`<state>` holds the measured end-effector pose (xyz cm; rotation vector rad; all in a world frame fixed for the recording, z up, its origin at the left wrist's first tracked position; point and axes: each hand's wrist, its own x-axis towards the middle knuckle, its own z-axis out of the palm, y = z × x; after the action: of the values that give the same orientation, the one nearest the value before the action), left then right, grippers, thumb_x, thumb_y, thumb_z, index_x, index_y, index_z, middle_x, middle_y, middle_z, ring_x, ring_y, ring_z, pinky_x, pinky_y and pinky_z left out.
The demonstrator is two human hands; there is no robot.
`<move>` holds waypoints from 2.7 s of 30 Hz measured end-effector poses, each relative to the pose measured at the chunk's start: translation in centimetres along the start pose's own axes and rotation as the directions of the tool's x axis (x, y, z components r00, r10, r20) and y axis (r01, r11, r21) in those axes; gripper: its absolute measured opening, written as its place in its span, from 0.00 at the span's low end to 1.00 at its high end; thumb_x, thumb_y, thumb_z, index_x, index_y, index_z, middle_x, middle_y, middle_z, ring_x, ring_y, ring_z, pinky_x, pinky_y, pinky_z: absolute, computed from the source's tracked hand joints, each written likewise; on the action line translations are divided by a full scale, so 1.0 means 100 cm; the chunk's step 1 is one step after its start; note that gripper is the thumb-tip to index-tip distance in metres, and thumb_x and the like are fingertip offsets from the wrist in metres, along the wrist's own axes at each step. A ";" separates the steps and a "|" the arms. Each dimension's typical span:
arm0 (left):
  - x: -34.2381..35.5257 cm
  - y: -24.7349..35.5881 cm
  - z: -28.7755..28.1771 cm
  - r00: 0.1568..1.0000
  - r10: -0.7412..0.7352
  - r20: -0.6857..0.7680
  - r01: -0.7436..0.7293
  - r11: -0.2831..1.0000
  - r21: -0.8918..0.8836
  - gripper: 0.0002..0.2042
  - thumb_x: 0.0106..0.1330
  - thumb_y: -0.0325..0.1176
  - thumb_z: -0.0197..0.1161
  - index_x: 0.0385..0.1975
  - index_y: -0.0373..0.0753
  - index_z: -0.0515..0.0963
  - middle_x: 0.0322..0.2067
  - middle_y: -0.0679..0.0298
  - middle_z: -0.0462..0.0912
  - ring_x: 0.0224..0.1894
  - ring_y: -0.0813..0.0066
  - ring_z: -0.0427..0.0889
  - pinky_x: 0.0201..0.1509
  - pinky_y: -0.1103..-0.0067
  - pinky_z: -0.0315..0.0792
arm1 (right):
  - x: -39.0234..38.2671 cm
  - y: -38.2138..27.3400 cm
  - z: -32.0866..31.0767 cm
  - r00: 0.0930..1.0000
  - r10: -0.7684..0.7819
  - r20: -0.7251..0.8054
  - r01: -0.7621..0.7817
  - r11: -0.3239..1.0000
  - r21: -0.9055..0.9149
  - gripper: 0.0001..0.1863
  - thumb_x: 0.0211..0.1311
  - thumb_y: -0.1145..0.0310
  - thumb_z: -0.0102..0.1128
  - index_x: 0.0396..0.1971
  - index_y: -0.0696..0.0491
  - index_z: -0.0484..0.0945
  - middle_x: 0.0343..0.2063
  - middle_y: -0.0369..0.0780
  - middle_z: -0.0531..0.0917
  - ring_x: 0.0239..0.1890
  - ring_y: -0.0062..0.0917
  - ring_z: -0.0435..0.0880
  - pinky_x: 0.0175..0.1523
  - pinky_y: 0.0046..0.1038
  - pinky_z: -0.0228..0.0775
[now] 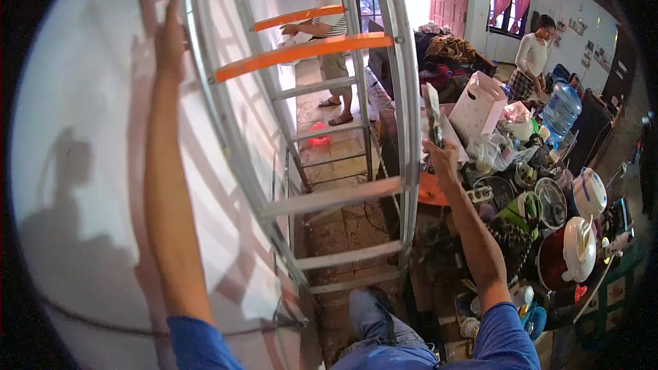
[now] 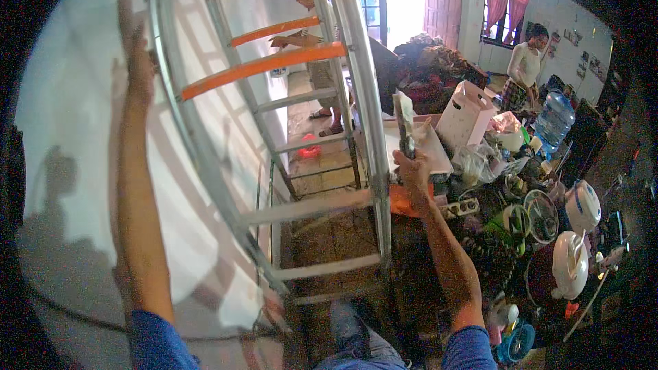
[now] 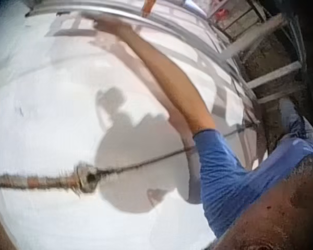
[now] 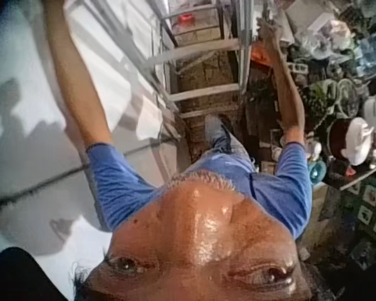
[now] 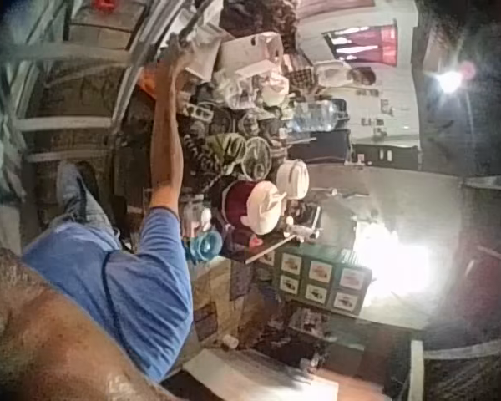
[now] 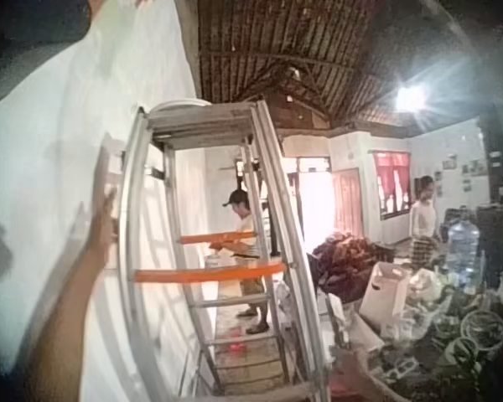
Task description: The person scoops plaster from a container lid using putty knives and spreads the plaster onto the wall.
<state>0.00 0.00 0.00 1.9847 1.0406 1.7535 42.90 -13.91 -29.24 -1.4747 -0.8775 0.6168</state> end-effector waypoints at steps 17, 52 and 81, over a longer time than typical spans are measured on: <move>0.028 0.042 0.025 0.914 -0.200 -0.354 0.223 0.975 0.024 0.21 0.56 0.49 0.59 0.29 0.32 0.74 0.16 0.67 0.68 0.21 0.80 0.69 0.25 0.80 0.64 | 0.038 0.054 0.047 0.991 0.081 0.104 -0.101 0.974 0.203 0.26 0.62 0.51 0.42 0.52 0.56 0.66 0.25 0.39 0.77 0.19 0.24 0.73 0.29 0.27 0.72; 0.049 0.071 0.020 0.794 -0.587 -0.157 0.583 0.809 -0.077 0.15 0.54 0.34 0.60 0.36 0.31 0.68 0.24 0.64 0.73 0.28 0.76 0.72 0.34 0.78 0.68 | 0.121 -0.146 0.037 0.980 0.117 -0.162 -0.097 0.987 0.130 0.22 0.60 0.55 0.45 0.48 0.55 0.64 0.36 0.43 0.74 0.36 0.30 0.73 0.40 0.31 0.66; 0.039 0.080 0.025 0.610 -0.757 -0.232 0.772 0.634 -0.038 0.19 0.59 0.31 0.53 0.49 0.31 0.61 0.46 0.50 0.62 0.51 0.57 0.62 0.55 0.66 0.55 | 0.281 -0.449 0.129 0.931 -0.272 0.243 0.276 0.961 0.018 0.05 0.55 0.70 0.58 0.29 0.55 0.73 0.18 0.32 0.74 0.19 0.12 0.69 0.21 0.18 0.58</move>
<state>4.92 -2.34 7.50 1.0468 1.7156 1.4402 41.34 14.64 17.14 -1.2763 -1.2589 0.5881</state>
